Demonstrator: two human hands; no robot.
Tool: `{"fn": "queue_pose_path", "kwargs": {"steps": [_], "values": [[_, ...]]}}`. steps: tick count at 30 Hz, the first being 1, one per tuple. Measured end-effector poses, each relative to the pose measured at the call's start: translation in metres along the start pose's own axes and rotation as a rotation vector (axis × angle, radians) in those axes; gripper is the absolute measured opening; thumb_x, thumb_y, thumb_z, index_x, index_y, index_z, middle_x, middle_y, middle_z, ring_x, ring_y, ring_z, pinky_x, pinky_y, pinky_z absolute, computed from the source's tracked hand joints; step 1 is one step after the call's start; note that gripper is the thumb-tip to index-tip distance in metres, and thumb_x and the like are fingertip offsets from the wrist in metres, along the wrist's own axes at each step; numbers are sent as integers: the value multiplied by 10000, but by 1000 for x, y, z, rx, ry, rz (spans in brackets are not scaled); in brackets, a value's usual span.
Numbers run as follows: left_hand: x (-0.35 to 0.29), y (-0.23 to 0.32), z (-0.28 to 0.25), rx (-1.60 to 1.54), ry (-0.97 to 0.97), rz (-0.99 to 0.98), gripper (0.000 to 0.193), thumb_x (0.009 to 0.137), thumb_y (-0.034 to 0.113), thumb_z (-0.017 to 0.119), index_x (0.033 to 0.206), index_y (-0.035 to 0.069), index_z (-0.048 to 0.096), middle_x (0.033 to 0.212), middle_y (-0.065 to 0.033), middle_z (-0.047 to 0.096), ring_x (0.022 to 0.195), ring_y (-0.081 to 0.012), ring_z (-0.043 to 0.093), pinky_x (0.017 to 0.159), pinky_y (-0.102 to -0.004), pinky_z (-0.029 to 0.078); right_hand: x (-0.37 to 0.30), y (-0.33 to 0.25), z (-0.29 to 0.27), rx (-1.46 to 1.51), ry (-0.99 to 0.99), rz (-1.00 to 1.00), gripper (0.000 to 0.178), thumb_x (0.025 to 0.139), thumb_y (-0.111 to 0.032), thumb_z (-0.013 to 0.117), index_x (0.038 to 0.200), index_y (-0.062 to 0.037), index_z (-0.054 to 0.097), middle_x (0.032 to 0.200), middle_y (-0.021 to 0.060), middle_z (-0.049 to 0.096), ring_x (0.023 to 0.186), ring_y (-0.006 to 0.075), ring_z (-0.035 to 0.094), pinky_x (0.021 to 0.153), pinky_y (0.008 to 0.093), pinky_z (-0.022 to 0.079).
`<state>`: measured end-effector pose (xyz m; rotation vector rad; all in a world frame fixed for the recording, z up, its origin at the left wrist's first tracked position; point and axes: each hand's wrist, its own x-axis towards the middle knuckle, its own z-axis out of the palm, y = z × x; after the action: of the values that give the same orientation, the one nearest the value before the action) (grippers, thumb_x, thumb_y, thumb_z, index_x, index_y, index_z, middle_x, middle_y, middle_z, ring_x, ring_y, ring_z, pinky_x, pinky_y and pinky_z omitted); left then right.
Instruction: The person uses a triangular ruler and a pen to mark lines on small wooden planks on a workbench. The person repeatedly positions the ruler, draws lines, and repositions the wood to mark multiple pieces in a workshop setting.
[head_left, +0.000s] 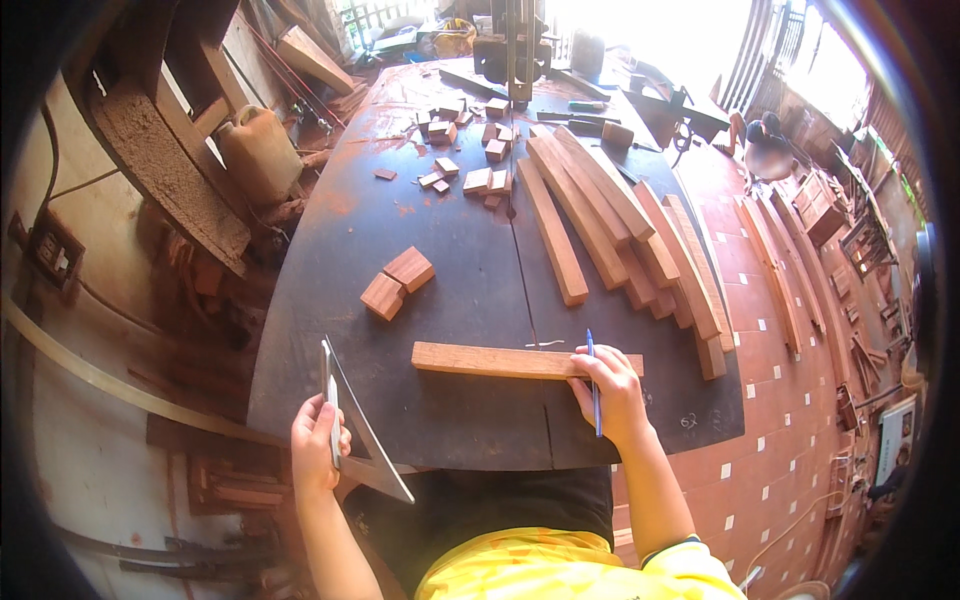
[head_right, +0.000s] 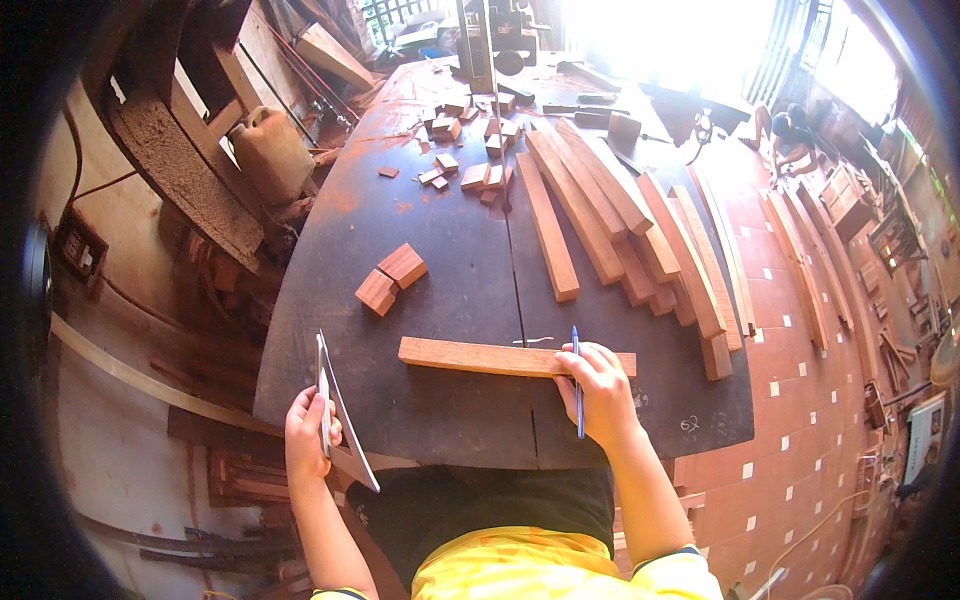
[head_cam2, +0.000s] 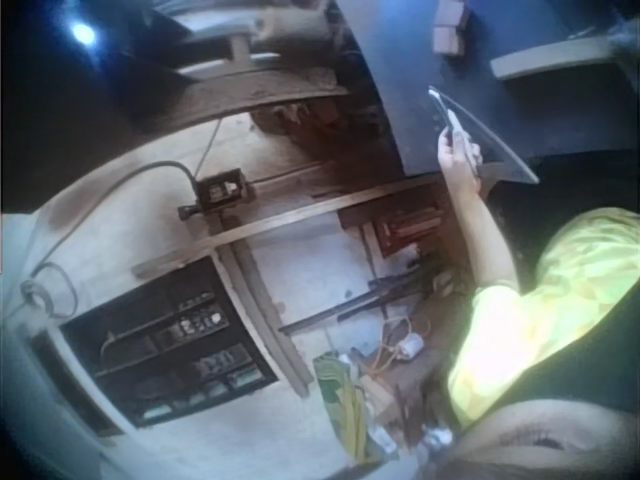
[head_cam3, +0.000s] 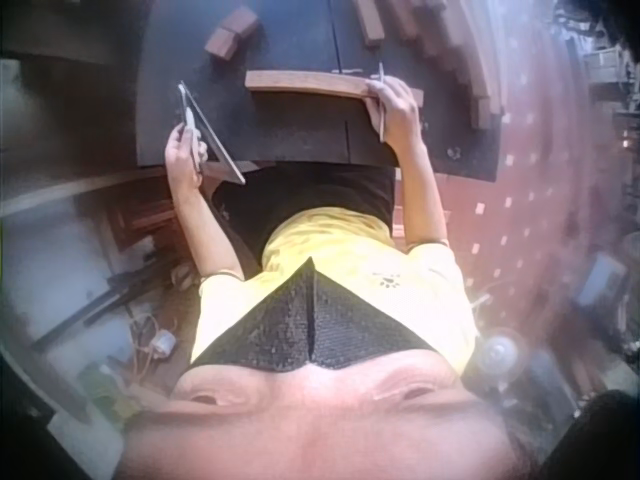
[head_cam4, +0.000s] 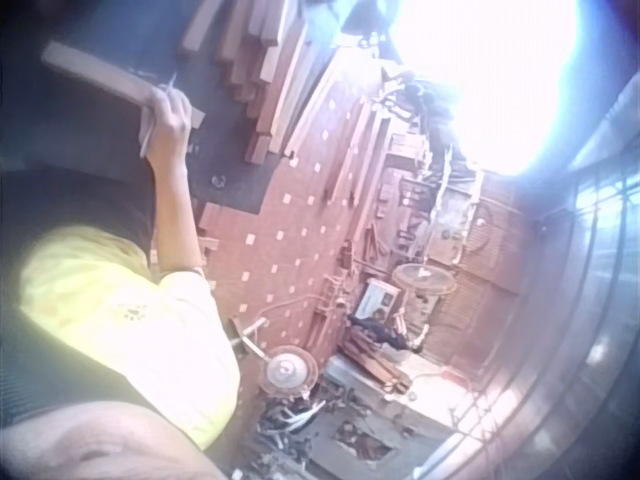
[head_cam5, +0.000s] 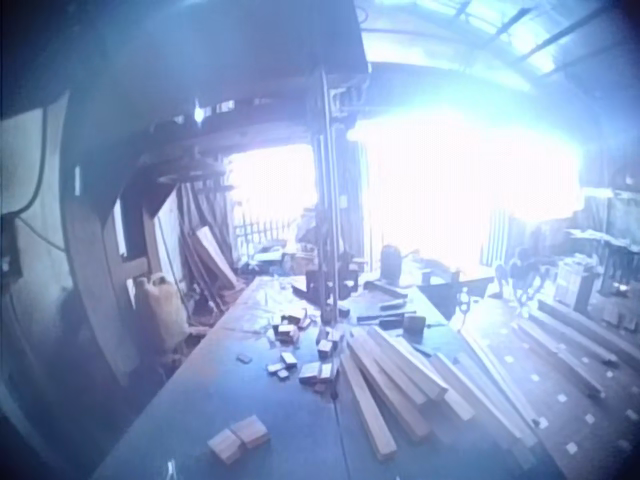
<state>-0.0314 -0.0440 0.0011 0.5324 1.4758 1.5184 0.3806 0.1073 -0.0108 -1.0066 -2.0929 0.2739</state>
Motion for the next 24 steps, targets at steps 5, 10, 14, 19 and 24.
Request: {"fn": "queue_pose_path", "kwargs": {"steps": [5,10,14,19,24], "values": [[-2,-4,15,-113,-55,13,331,1105,264,598,1309,4,584,826,-42,610,504,-76,524,445,-216,427,1,-3,0,0,14,6,338,763,17,829,1077,-33,714,1130,180,746,1083,394,704,973,460,571],[6,-7,31,-243,-218,-4,364,1123,273,558,1375,14,596,831,-46,590,500,-81,478,441,-227,380,-1,0,2,6,21,0,330,774,1,821,1086,-22,718,1139,181,742,1084,390,701,992,469,556],[11,-6,48,-301,-271,-40,440,1131,342,530,1421,12,554,823,-35,558,501,-75,453,447,-215,371,-2,0,2,5,22,1,330,768,0,823,1080,-22,717,1141,180,743,1084,392,701,987,469,558],[15,-18,49,-410,-375,-95,528,1123,421,525,1482,35,516,864,-46,549,520,-81,448,475,-215,365,3,-4,2,4,21,-6,337,759,9,822,1077,-28,716,1142,178,744,1088,392,701,978,465,563],[17,-23,45,-391,-422,-111,567,1113,464,529,1516,67,498,891,-44,530,523,-82,433,493,-222,366,0,-4,1,-13,16,10,354,748,21,822,1080,-39,715,1138,175,743,1091,392,701,976,466,563]]}}
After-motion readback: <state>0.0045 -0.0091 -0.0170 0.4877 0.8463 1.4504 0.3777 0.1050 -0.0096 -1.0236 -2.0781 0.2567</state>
